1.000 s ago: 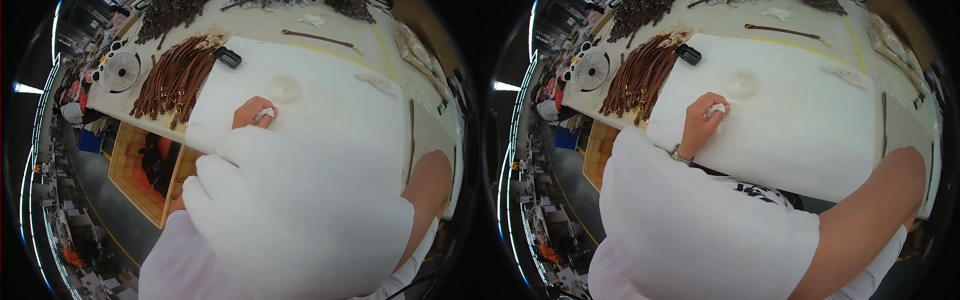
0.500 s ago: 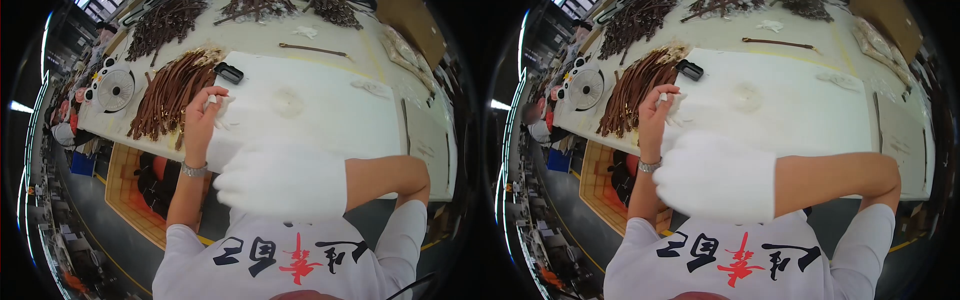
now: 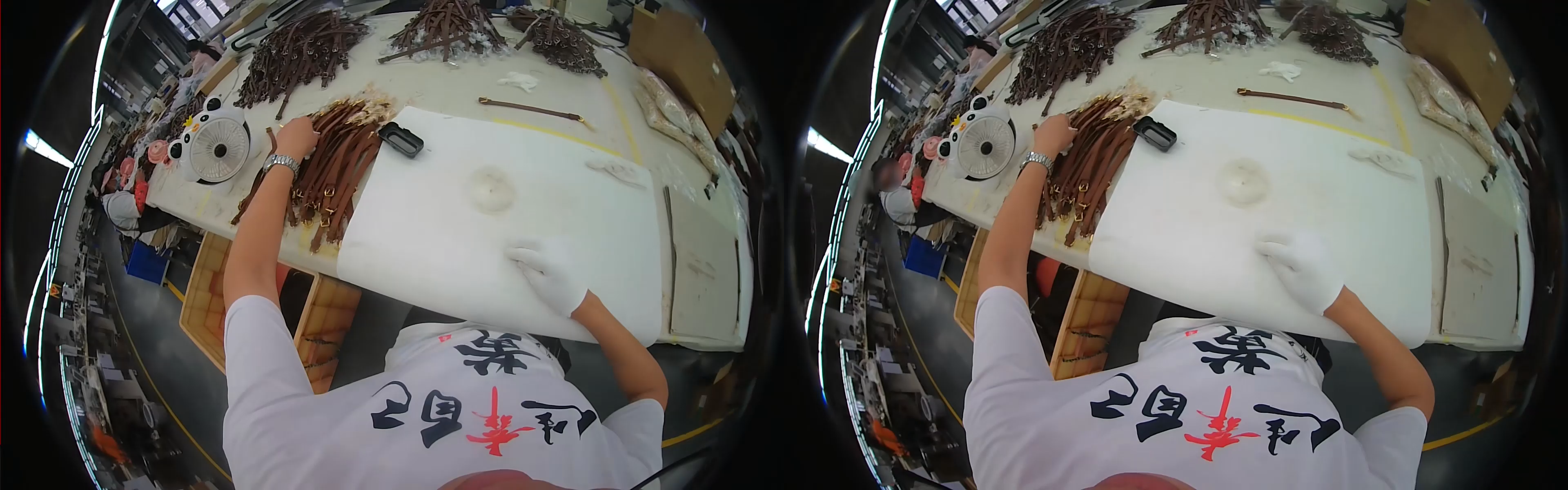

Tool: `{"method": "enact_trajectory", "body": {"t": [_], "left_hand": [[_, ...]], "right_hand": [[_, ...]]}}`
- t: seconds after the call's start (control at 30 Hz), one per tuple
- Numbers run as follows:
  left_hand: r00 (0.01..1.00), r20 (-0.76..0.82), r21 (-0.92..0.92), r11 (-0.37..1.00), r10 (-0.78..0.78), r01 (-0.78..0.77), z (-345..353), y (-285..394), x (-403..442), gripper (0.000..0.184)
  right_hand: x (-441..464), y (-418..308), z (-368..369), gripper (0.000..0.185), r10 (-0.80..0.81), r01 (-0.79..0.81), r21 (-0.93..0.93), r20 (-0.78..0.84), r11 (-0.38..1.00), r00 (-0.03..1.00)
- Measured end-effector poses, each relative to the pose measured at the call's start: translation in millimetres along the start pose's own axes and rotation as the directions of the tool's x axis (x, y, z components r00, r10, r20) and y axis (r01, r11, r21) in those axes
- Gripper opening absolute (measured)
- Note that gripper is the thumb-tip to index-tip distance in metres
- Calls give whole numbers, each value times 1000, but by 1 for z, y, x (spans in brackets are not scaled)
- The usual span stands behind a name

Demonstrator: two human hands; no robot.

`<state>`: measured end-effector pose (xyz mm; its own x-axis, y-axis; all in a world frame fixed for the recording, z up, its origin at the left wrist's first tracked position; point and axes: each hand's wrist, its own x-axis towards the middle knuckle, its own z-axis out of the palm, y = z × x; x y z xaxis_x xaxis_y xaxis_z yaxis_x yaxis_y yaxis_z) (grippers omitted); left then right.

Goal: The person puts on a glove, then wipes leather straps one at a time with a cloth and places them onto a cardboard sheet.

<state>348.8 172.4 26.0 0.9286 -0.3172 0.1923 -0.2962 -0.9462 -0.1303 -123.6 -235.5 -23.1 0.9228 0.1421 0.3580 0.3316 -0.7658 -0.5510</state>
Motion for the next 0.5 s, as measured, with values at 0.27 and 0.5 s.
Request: {"method": "enact_trajectory", "body": {"t": [0.27,0.5], "left_hand": [[990,-138,-276,960,-5,-33,-16,-36,13,26],[984,-171,-462,886,-42,-42,-73,-67,29,24]], "right_hand": [[-5,3,6,23,-45,46,71,-22,996,999],[-5,9,6,23,-102,104,32,-52,994,993]]}}
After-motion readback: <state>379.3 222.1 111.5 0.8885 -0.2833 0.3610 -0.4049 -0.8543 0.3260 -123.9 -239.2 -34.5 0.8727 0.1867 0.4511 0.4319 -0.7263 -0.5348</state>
